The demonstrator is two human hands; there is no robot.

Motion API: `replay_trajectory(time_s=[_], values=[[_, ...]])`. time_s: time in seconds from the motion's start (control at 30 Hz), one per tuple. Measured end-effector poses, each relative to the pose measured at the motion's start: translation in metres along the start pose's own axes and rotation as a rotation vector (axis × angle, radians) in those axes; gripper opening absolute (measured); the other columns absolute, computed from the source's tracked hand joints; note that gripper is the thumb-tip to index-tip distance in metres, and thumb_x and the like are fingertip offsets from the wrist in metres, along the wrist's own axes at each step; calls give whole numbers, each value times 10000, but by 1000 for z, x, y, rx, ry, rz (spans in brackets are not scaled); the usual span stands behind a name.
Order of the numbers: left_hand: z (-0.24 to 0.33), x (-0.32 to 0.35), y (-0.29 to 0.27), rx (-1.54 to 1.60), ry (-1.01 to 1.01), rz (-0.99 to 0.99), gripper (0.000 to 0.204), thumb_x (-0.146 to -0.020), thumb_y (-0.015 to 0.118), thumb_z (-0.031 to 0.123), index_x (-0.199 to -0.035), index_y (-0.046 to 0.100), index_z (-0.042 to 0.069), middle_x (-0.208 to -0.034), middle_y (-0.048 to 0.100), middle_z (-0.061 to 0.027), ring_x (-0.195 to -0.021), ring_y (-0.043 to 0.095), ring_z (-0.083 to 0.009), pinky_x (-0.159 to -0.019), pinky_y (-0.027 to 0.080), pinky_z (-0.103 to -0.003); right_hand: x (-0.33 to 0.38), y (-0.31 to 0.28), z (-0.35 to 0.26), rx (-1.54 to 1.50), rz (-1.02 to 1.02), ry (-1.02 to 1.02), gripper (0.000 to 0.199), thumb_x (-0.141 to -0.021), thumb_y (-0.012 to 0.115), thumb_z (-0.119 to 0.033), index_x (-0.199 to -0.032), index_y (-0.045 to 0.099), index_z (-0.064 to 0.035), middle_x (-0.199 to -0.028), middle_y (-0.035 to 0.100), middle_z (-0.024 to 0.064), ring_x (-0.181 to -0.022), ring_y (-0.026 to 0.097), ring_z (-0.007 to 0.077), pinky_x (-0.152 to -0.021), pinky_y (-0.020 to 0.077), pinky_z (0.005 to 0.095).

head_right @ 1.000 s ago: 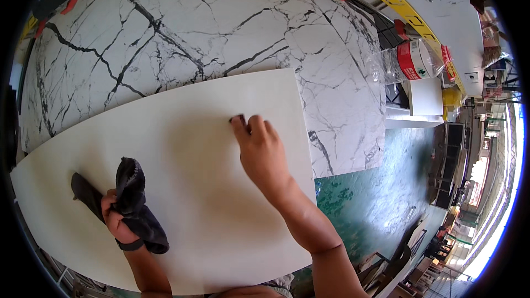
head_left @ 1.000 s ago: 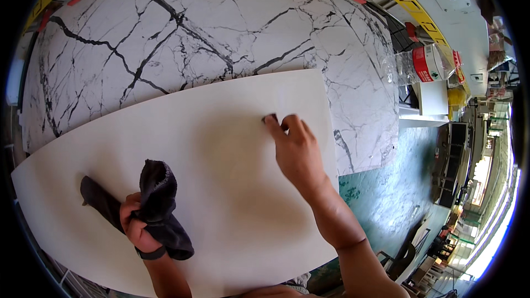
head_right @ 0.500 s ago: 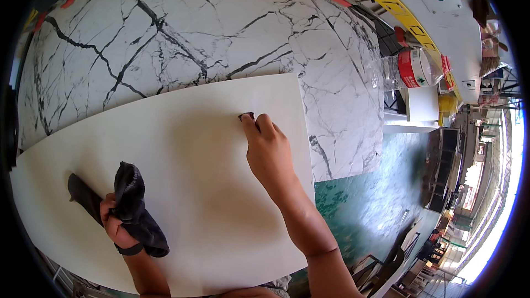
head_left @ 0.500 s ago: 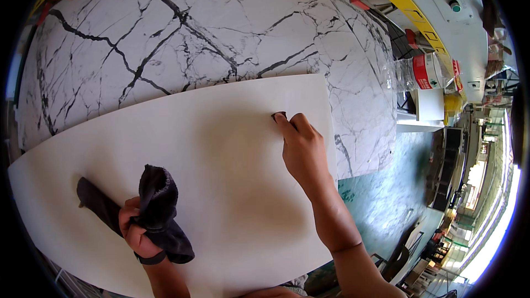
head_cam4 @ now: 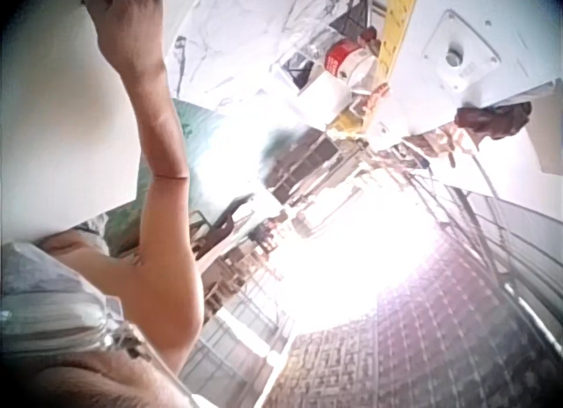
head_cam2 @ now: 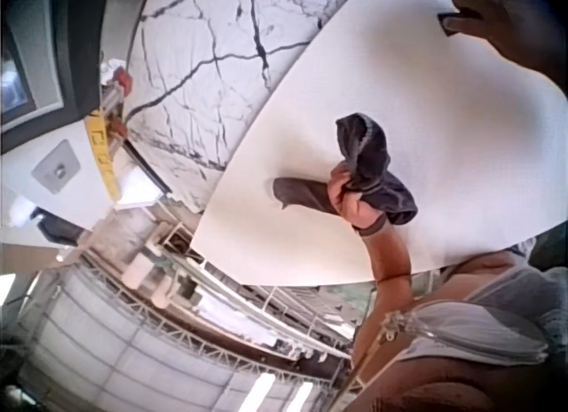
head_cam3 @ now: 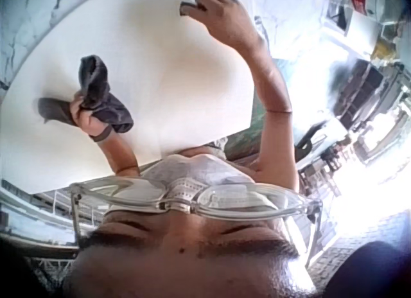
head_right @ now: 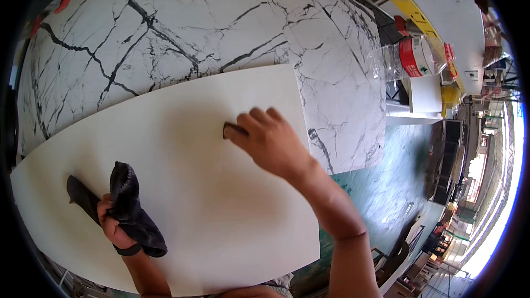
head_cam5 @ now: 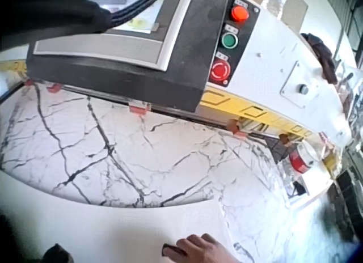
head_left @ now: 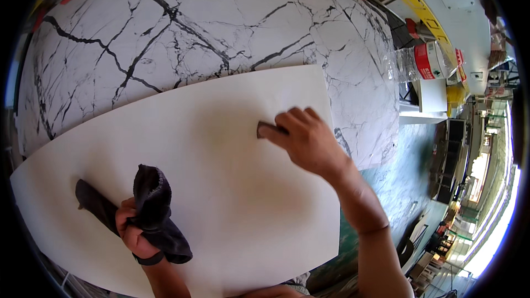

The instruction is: The person cleans a large white rectangular panel using a dark cloth and a small abrasive pad. They wipe the surface thoroughly, then use the abrasive pad to scrub specific areas before wiping again with the cloth. Finally, they lift the panel and carry it across the workshop floor.

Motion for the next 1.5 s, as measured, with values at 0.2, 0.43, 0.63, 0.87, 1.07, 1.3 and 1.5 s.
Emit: replay_trajectory(time_s=[0.2,0.43,0.63,0.87,1.07,1.3,1.5], values=[[-3,3,-14,-176,62,13,248,-790,459,79,-1003,573,20,-1059,602,-197,-963,558,-277,-902,470,-393,-20,-25,57,193,87,50,184,-890,590,-85,-1021,707,-140,-845,636,59,-721,655,256,-688,536,375],[-1,9,-20,-346,157,8,252,-827,458,97,-1043,564,23,-1078,593,-184,-980,559,-271,-928,454,-396,-21,-31,79,-350,30,114,256,-804,754,-45,-1059,737,-68,-904,690,64,-832,677,215,-700,550,323],[-2,4,-17,-281,120,6,263,-815,454,93,-1044,570,34,-1065,594,-172,-979,563,-267,-930,456,-393,-10,-25,92,-572,24,322,166,-859,730,-66,-1025,741,-55,-869,671,56,-760,640,195,-664,513,299],[-4,7,-24,-314,116,26,270,-805,453,87,-1042,575,45,-1052,592,-161,-974,564,-266,-924,460,-392,-22,-29,82,-269,187,136,125,-876,702,-44,-997,730,-49,-865,671,65,-710,633,187,-631,502,296],[5,4,-12,-325,118,15,261,-813,445,82,-1040,569,46,-1054,589,-163,-967,558,-267,-905,467,-394,-31,-36,73,-377,183,190,132,-866,696,-36,-995,725,-43,-862,679,64,-705,647,192,-628,515,296],[-3,8,-20,-316,138,37,253,-814,449,81,-1036,565,40,-1039,589,-165,-956,557,-265,-905,460,-388,-10,-33,46,-165,419,213,114,-851,681,-63,-946,738,-91,-819,644,65,-668,635,239,-608,534,336],[-1,4,-16,-227,82,35,240,-812,454,80,-1024,559,38,-1044,595,-168,-964,562,-265,-908,457,-389,10,24,-21,96,249,244,225,-829,621,-16,-1051,635,19,-890,507,45,-705,547,159,-585,513,292]])
Point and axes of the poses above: each hand's wrist, its own x-axis away from the middle knuckle, its own y-axis out of the palm, z = x × y, the point moved 7 cm from there along -x, towards the middle knuckle
